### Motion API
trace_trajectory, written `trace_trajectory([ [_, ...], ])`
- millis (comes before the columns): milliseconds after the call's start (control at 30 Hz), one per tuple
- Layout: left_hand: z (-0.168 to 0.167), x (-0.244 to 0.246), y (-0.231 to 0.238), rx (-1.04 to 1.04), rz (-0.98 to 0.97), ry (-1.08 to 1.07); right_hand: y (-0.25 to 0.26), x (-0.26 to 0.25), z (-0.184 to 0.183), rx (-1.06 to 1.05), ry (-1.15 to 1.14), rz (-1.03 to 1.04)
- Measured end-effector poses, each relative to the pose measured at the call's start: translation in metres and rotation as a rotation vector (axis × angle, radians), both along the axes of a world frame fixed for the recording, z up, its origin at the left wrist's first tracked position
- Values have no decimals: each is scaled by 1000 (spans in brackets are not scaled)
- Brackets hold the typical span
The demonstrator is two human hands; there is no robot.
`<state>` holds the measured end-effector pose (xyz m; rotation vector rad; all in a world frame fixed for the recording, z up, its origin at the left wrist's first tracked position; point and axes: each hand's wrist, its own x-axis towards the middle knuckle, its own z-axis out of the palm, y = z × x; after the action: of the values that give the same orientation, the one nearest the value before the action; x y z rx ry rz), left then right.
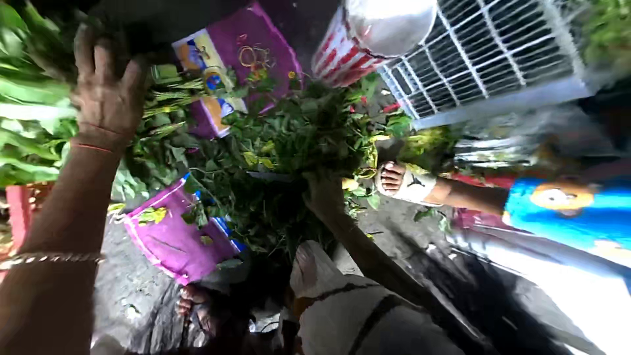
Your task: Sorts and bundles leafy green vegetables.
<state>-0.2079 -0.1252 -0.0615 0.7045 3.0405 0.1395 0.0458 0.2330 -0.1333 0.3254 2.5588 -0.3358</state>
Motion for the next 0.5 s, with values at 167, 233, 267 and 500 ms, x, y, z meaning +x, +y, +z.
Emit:
trace_trajectory([
  [167,-98,-9,-31,19,-25,-279,10,-3,0,-12,9,49],
  [233,-83,-15,-27,-47,-46,-350,16,-2,2,-23,13,107],
  [267,-68,-16,-23,-91,-70,-374,18,-3,3,-23,1,129],
  [500,32,67,-21,-24,-175,-211,4,-6,50,-25,-182,168],
])
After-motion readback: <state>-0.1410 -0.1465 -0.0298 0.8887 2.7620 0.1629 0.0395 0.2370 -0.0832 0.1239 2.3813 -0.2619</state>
